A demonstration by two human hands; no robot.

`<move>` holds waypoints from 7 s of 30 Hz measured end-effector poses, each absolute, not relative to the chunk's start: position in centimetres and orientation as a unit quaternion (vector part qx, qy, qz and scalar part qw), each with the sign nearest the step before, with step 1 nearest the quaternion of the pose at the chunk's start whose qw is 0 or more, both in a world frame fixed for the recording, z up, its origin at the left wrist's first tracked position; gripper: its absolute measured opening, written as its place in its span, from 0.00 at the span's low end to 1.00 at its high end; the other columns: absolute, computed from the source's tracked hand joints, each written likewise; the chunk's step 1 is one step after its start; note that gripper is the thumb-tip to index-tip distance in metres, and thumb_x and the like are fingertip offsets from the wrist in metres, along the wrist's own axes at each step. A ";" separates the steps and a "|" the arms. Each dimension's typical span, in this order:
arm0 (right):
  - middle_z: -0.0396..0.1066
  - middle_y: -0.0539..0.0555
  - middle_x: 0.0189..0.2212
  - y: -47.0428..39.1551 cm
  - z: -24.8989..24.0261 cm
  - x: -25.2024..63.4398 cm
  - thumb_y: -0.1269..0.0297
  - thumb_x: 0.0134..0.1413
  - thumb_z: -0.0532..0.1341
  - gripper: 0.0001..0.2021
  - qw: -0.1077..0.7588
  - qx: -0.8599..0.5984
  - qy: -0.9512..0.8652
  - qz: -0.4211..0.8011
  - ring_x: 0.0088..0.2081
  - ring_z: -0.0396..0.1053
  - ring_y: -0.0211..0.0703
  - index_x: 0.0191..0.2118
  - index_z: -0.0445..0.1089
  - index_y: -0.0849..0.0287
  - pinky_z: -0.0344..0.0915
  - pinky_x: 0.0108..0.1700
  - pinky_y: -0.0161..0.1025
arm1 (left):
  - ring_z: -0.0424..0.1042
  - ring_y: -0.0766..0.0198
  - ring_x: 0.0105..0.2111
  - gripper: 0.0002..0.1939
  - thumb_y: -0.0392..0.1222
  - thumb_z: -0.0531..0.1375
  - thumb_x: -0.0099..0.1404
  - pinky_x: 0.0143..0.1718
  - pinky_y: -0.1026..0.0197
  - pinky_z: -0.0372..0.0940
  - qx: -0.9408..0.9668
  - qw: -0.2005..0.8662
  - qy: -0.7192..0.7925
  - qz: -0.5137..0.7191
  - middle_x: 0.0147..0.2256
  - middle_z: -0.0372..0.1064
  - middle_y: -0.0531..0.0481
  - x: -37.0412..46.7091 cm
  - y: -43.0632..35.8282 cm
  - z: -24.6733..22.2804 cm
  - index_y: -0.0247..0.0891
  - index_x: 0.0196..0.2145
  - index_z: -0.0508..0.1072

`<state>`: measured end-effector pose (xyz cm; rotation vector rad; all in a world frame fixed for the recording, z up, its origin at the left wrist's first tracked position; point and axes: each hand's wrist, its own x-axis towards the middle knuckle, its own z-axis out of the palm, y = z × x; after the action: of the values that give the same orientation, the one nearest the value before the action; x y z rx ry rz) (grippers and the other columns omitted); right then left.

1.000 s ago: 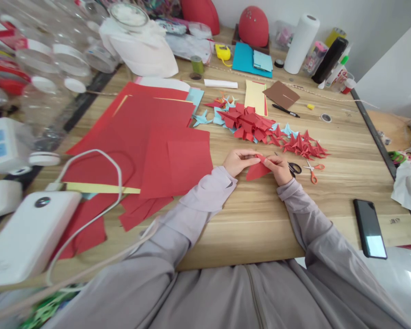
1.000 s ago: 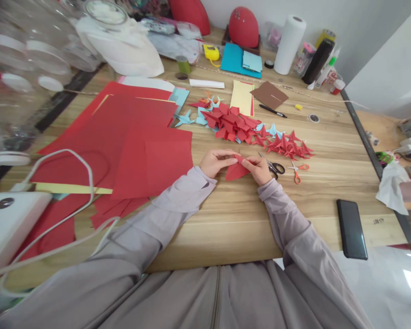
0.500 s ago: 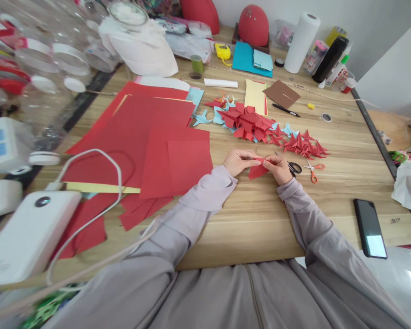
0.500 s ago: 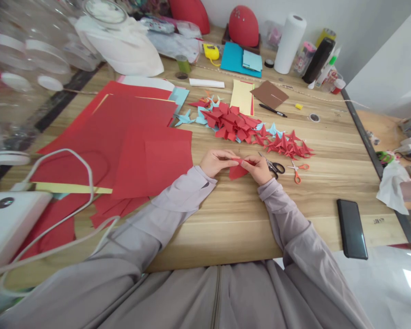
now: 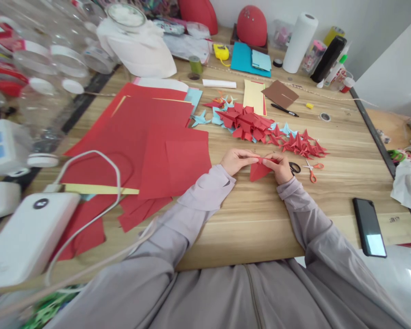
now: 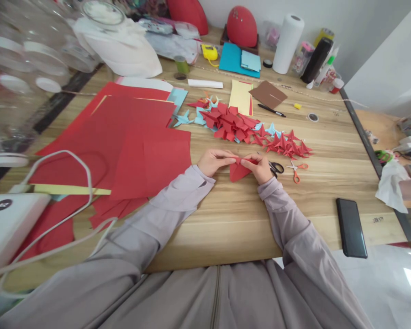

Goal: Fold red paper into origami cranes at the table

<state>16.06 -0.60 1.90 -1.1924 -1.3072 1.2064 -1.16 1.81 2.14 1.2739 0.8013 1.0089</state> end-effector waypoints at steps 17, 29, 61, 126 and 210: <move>0.71 0.49 0.23 -0.8 2.2 16.2 0.56 0.39 0.67 0.11 0.488 -0.480 -0.538 0.492 0.26 0.65 0.37 0.27 0.74 0.59 0.62 0.31 0.35 | 0.70 0.64 0.28 0.15 0.47 0.70 0.39 0.33 0.61 0.64 0.559 0.616 0.361 0.423 0.27 0.74 0.48 -1.3 2.0 1.8 0.35 0.24 0.78; 0.74 0.51 0.27 -0.8 2.3 15.5 0.55 0.31 0.71 0.15 0.499 -0.508 -0.555 0.431 0.30 0.70 0.41 0.27 0.73 0.59 0.67 0.36 0.39 | 0.71 0.61 0.30 0.18 0.50 0.70 0.38 0.35 0.59 0.64 0.539 0.601 0.400 0.434 0.28 0.75 0.46 -1.2 2.0 1.5 0.35 0.26 0.78; 0.76 0.50 0.27 -0.6 1.4 16.0 0.58 0.30 0.72 0.14 0.516 -0.494 -0.529 0.459 0.29 0.71 0.40 0.28 0.76 0.57 0.68 0.35 0.39 | 0.71 0.62 0.29 0.18 0.52 0.68 0.42 0.35 0.59 0.65 0.552 0.587 0.396 0.440 0.27 0.75 0.47 -0.9 1.7 1.9 0.34 0.26 0.78; 0.75 0.50 0.26 -0.6 1.8 15.9 0.58 0.34 0.70 0.12 0.510 -0.521 -0.525 0.439 0.29 0.70 0.40 0.27 0.75 0.58 0.67 0.36 0.38 | 0.68 0.65 0.27 0.18 0.54 0.65 0.45 0.32 0.61 0.64 0.554 0.537 0.431 0.468 0.25 0.73 0.48 -0.6 1.9 1.3 0.35 0.24 0.75; 0.77 0.54 0.28 -1.0 1.7 15.3 0.58 0.42 0.66 0.10 0.448 -0.526 -0.620 0.372 0.31 0.73 0.44 0.28 0.75 0.60 0.69 0.37 0.40 | 0.58 0.71 0.21 0.19 0.56 0.61 0.52 0.23 0.65 0.54 0.507 0.590 0.406 0.479 0.19 0.63 0.54 0.2 1.6 1.3 0.35 0.21 0.70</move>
<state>15.30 -0.96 1.74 -1.3016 -1.5344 0.9198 0.15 1.63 1.32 1.1808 0.9461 1.1140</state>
